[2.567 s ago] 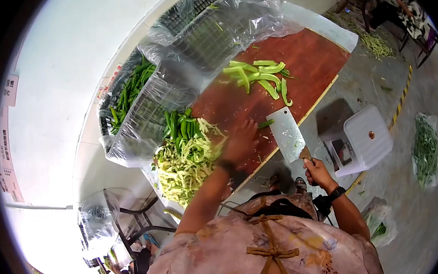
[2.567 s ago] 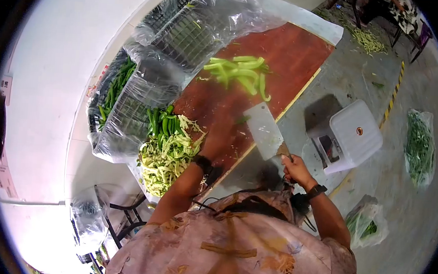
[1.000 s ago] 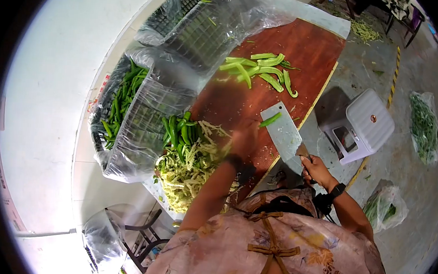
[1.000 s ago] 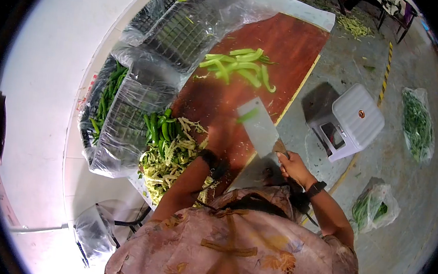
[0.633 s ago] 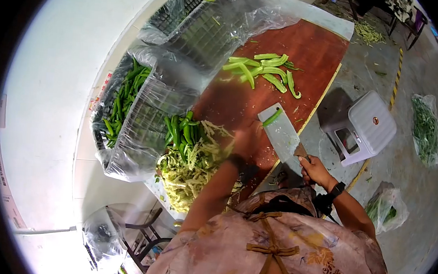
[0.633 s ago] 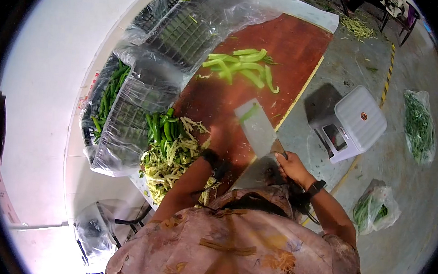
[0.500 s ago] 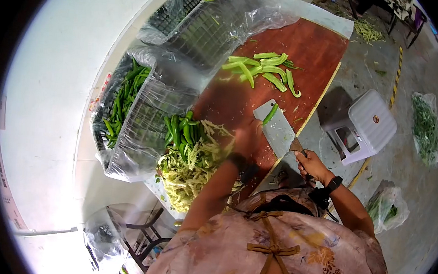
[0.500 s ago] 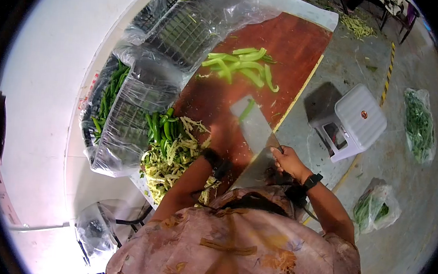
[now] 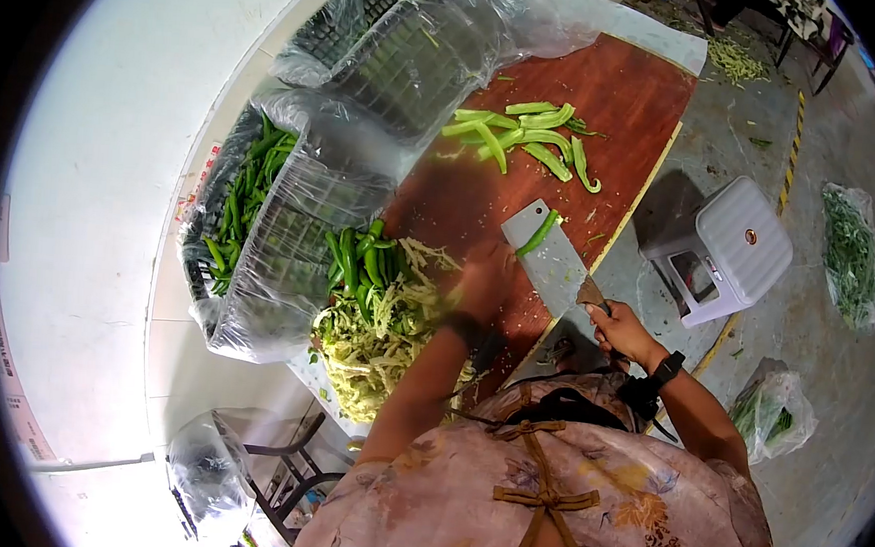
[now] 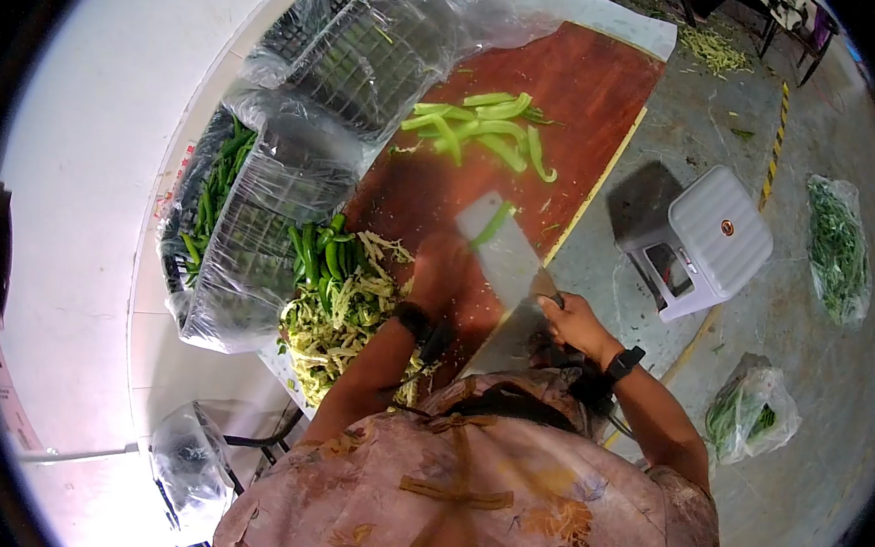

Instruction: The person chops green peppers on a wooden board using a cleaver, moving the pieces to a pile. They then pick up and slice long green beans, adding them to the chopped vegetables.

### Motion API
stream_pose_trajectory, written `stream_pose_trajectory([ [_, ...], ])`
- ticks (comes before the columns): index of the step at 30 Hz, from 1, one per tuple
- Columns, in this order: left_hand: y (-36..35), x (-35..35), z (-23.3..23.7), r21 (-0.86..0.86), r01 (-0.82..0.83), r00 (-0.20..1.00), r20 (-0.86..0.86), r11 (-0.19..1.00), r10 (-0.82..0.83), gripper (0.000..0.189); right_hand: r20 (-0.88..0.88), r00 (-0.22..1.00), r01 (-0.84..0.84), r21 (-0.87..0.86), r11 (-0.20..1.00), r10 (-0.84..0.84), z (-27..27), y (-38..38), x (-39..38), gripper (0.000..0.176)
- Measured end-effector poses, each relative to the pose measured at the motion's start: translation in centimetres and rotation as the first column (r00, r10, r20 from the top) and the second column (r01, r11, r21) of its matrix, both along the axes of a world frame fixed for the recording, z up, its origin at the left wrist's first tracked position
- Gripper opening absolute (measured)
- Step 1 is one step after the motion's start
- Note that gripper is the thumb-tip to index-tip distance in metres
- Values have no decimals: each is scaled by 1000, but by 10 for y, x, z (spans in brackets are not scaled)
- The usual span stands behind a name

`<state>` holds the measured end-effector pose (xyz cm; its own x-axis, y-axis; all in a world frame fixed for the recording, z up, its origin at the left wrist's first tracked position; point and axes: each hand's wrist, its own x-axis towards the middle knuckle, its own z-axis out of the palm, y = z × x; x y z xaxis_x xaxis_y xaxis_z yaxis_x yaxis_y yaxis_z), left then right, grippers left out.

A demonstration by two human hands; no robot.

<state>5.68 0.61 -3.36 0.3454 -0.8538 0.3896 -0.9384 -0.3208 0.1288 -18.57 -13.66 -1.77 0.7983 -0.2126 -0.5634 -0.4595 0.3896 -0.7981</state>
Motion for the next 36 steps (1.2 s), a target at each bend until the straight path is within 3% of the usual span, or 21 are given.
stream_pose_trajectory([
  [5, -3, 1, -4, -56, 13, 999, -36, 998, -15, 8, -7, 1000, -19, -35, 999, 18, 6, -1, 5, 38],
  [8, -9, -8, 12, 81, -18, 998, 62, 997, 13, 10, -13, 1000, -23, -39, 999, 22, 11, -2, 6, 38],
  [10, -14, -9, 19, -49, -7, 982, -190, 999, -3, 11, -36, 999, -11, -13, 1000, 11, 17, -3, 7, 34],
  [13, -20, -10, 25, 72, -44, 972, -227, 996, 60, 10, -31, 999, -17, -26, 1000, 16, 9, -4, 7, 35],
  [17, -34, -21, 33, -12, 5, 988, -154, 1000, -6, 10, 4, 999, -38, -108, 993, 39, -9, 0, 15, 36],
  [19, -49, -31, 43, -267, -23, 899, -427, 964, -97, 12, 44, 996, -66, -163, 984, 74, -8, 1, 22, 34],
  [20, -50, -30, 51, -271, -30, 901, -425, 962, -92, 12, 45, 996, -74, -168, 983, 82, -5, -2, 21, 34],
  [22, -46, -22, 63, -106, -428, 614, -763, 898, 203, 19, 57, 998, -6, -171, 985, 16, 16, -10, 17, 30],
  [23, -40, -15, 65, -114, -440, 612, -764, 891, 205, 19, 58, 998, -19, -180, 984, 30, 19, -14, 15, 30],
  [25, -22, 4, 56, 58, -567, 556, -709, 822, 434, 25, 24, 993, 122, -143, 982, -120, 21, -29, 5, 25],
  [26, -13, 7, 50, 47, -583, 548, -714, 811, 435, 25, 35, 992, 129, -186, 974, -125, 25, -37, -2, 20],
  [28, 5, 5, 36, -57, -633, 689, -496, 772, 528, 27, 82, 986, 161, -278, 947, -143, 20, -49, -17, 18],
  [29, 10, 5, 27, -67, -648, 679, -503, 759, 535, 27, 131, 975, 213, -352, 911, -177, 18, -54, -26, 17],
  [31, 19, -1, 16, 10, -443, 895, -56, 897, 442, 28, 138, 985, 156, -476, 865, -102, 23, -61, -44, 18],
  [32, 21, -7, 14, -1, -465, 883, -64, 885, 464, 28, 141, 989, 122, -581, 805, -49, 26, -62, -51, 24],
  [34, 13, -23, 13, -202, -243, 967, 27, 949, 253, 28, 163, 986, 89, -658, 748, 26, 29, -62, -60, 31],
  [35, 8, -28, 10, -217, -261, 962, 21, 941, 272, 28, 185, 980, 82, -719, 690, 76, 31, -63, -63, 39],
  [36, 3, -32, 3, -104, -289, 955, 41, 952, 294, 28, 117, 986, 12, -762, 648, 119, 37, -64, -65, 50],
])
